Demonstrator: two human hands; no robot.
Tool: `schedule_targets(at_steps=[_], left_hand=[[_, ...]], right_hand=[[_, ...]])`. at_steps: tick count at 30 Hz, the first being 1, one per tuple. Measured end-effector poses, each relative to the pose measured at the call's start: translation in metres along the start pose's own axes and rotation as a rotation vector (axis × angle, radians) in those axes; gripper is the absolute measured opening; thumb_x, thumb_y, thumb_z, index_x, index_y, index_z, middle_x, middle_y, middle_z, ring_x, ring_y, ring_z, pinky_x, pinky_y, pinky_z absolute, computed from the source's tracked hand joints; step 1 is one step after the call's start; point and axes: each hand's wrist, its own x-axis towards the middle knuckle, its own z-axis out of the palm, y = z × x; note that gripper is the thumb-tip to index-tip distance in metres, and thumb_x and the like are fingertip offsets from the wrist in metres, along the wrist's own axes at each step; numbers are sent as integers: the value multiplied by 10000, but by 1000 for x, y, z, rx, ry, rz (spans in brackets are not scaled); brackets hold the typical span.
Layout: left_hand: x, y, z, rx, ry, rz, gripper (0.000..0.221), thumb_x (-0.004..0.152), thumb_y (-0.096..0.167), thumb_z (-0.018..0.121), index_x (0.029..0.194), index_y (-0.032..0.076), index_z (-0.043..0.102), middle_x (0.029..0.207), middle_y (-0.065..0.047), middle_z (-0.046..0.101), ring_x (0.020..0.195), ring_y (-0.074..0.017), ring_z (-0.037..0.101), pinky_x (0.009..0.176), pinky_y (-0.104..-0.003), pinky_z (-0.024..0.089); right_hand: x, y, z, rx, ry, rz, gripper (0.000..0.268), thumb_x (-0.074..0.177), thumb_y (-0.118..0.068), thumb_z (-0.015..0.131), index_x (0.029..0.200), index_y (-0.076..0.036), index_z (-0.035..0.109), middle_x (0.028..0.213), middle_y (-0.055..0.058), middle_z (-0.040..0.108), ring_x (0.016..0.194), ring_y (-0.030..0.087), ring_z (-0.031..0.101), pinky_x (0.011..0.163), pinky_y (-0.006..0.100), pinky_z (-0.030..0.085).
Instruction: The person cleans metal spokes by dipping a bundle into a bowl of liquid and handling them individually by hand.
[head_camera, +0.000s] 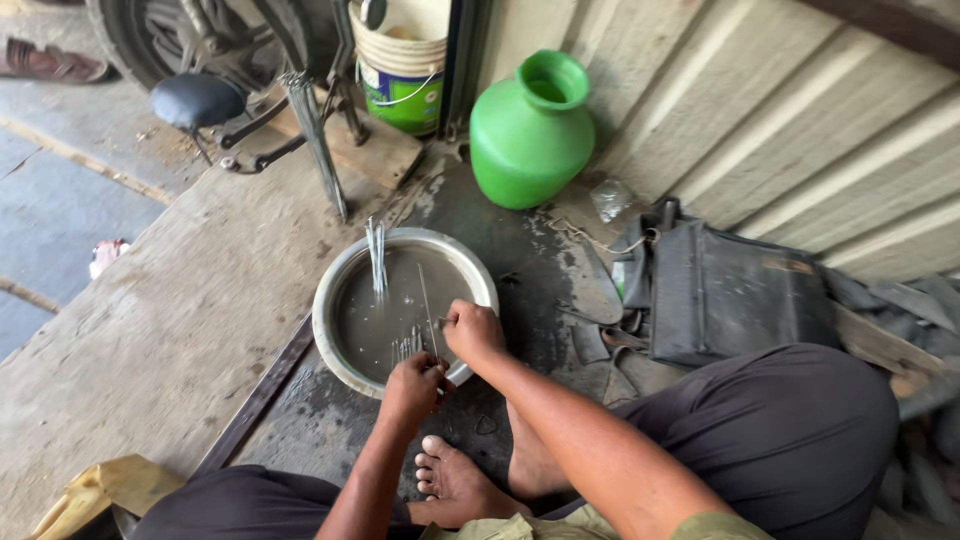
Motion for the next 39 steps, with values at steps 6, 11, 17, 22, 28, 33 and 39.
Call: schedule_targets(at_steps=[6,11,17,22,28,33,39], left_hand=[[-23,-3,1,34,59,46,217,970,179,603,1043,21,733,669,-106,711,540,-168,657,504,-324,506],[-40,8,-6,67,116,136,231,963,178,599,1038,24,756,628,-88,686,509,-173,640,499,-333,504],[-52,23,-12,-18,135,102,228,965,205,614,1030,46,764,614,-69,660,501,-151,613,496,-342,499],[-52,27,-5,130,170,106,213,934,212,627,1005,81,780,606,-91,678,498,-162,648,532,-342,523],[-39,29,11,378,268,196,188,848,234,729,950,91,795,771,-161,744,704,-313,729,700,-413,570],[-22,32,14,319,333,160,182,863,225,710,969,94,780,853,-159,761,802,-344,736,745,-429,566],[-22,35,12,283,313,92,154,871,196,691,950,72,736,838,-160,756,781,-362,725,713,-426,558]], right_hand=[[-4,-6,-2,856,-383,451,59,903,-56,690,946,-18,680,804,96,715,623,142,653,527,296,533],[-5,-26,-25,1021,-447,432,111,928,-78,647,1011,-5,661,892,114,762,668,145,695,565,278,548],[0,-41,-58,1122,-566,444,177,967,-167,611,1075,-32,651,936,88,783,733,147,724,645,295,591],[16,-28,-51,1092,-543,517,106,950,-155,680,1020,-78,701,901,75,752,729,150,711,668,300,575],[67,-2,-49,943,-302,381,140,960,-141,713,874,-37,680,817,60,734,711,116,663,657,282,528],[2,-7,-32,534,-396,438,93,892,-105,697,801,-88,682,758,34,725,700,115,652,652,285,531],[60,24,-10,834,-242,503,164,963,-125,596,822,-97,675,740,31,691,662,136,622,616,331,522]])
